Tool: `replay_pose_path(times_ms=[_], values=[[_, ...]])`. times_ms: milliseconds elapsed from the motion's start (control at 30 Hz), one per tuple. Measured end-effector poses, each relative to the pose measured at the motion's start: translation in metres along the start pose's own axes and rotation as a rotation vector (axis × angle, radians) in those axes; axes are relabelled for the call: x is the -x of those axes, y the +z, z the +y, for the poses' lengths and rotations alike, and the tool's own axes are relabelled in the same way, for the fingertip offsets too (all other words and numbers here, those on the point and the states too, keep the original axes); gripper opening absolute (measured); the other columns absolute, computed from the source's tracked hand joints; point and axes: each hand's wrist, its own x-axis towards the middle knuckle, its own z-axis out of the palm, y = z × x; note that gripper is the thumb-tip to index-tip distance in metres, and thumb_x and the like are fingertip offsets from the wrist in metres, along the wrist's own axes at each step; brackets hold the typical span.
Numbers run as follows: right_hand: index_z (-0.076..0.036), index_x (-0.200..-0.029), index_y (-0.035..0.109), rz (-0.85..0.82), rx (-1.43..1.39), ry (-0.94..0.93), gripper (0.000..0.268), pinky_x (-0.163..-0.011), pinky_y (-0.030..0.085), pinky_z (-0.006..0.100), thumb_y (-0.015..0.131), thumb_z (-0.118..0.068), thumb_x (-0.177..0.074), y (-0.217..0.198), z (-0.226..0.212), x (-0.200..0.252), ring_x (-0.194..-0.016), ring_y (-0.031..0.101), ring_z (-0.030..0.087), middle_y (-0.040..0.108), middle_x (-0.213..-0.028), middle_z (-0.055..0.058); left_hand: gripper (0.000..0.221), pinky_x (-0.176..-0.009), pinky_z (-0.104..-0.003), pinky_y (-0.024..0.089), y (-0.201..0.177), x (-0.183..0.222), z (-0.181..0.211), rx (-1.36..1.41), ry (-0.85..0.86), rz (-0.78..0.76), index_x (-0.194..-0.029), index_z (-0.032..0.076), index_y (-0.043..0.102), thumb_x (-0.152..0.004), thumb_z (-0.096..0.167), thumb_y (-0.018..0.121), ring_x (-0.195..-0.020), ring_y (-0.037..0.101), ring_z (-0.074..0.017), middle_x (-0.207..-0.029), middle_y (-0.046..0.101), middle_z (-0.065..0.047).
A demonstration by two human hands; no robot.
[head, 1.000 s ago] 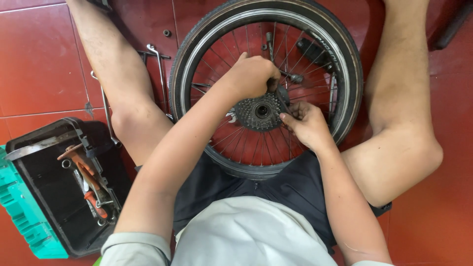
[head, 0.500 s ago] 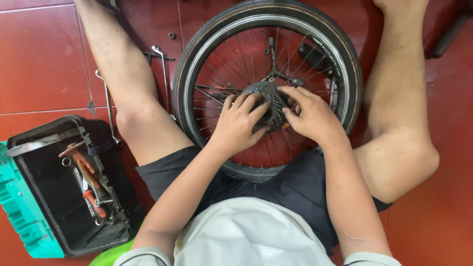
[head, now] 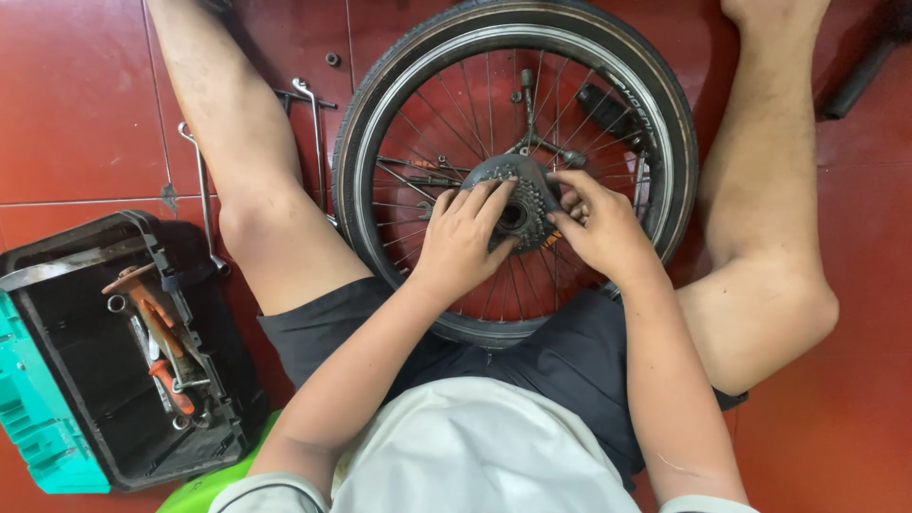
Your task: The person is performing maintenance on a bicycle wheel, specifically focusing on cleaning and adjusting the cassette gears while sitting on the floor.
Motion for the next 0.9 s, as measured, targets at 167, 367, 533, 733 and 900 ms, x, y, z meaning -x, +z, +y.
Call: replay_pose_path(times_ms=[167, 367, 533, 733, 900], values=[[-0.011, -0.136, 0.061, 0.001, -0.063, 0.039, 0.049, -0.07, 0.061, 0.043, 0.073, -0.003, -0.089, 0.004, 0.008, 0.004, -0.087, 0.072, 0.031, 0.071, -0.096, 0.016, 0.088, -0.103, -0.047, 0.047, 0.008, 0.003, 0.0, 0.097, -0.042, 0.065, -0.147, 0.008, 0.049, -0.072, 0.028, 0.09, -0.115, 0.064, -0.0306, -0.13, 0.059, -0.012], [-0.004, -0.131, 0.057, 0.047, -0.121, 0.038, 0.045, -0.072, 0.061, 0.047, 0.072, -0.001, -0.089, 0.007, 0.005, 0.01, -0.089, 0.073, 0.036, 0.07, -0.099, 0.022, 0.081, -0.097, -0.046, 0.05, 0.013, 0.004, 0.003, 0.146, -0.039, 0.159, -0.142, 0.008, 0.054, -0.071, 0.026, 0.09, -0.109, 0.064, -0.0325, -0.127, 0.058, -0.012], [0.0, -0.115, 0.054, 0.09, 0.004, -0.04, 0.031, -0.066, 0.061, 0.048, 0.073, -0.003, -0.091, 0.012, 0.006, 0.018, -0.087, 0.073, 0.042, 0.07, -0.097, 0.026, 0.076, -0.1, -0.046, 0.047, 0.017, 0.005, -0.007, 0.055, 0.039, 0.177, -0.139, 0.013, 0.058, -0.072, 0.035, 0.088, -0.11, 0.063, -0.0316, -0.13, 0.057, -0.011], [-0.002, -0.11, 0.068, 0.115, -0.06, -0.059, 0.018, -0.071, 0.062, 0.049, 0.075, -0.004, -0.093, 0.015, 0.014, 0.022, -0.09, 0.074, 0.036, 0.073, -0.097, 0.02, 0.079, -0.102, -0.047, 0.046, 0.023, 0.005, -0.01, 0.019, 0.068, 0.153, -0.138, 0.013, 0.058, -0.069, 0.034, 0.09, -0.115, 0.061, -0.0292, -0.136, 0.057, -0.01], [-0.004, -0.108, 0.07, 0.19, -0.074, -0.065, 0.021, -0.064, 0.063, 0.041, 0.078, -0.001, -0.088, 0.022, 0.017, 0.019, -0.082, 0.074, 0.031, 0.072, -0.089, 0.017, 0.079, -0.103, -0.046, 0.045, 0.036, 0.007, -0.006, 0.051, -0.009, 0.234, -0.135, 0.012, 0.062, -0.065, 0.036, 0.092, -0.109, 0.063, -0.0283, -0.131, 0.062, -0.008]])
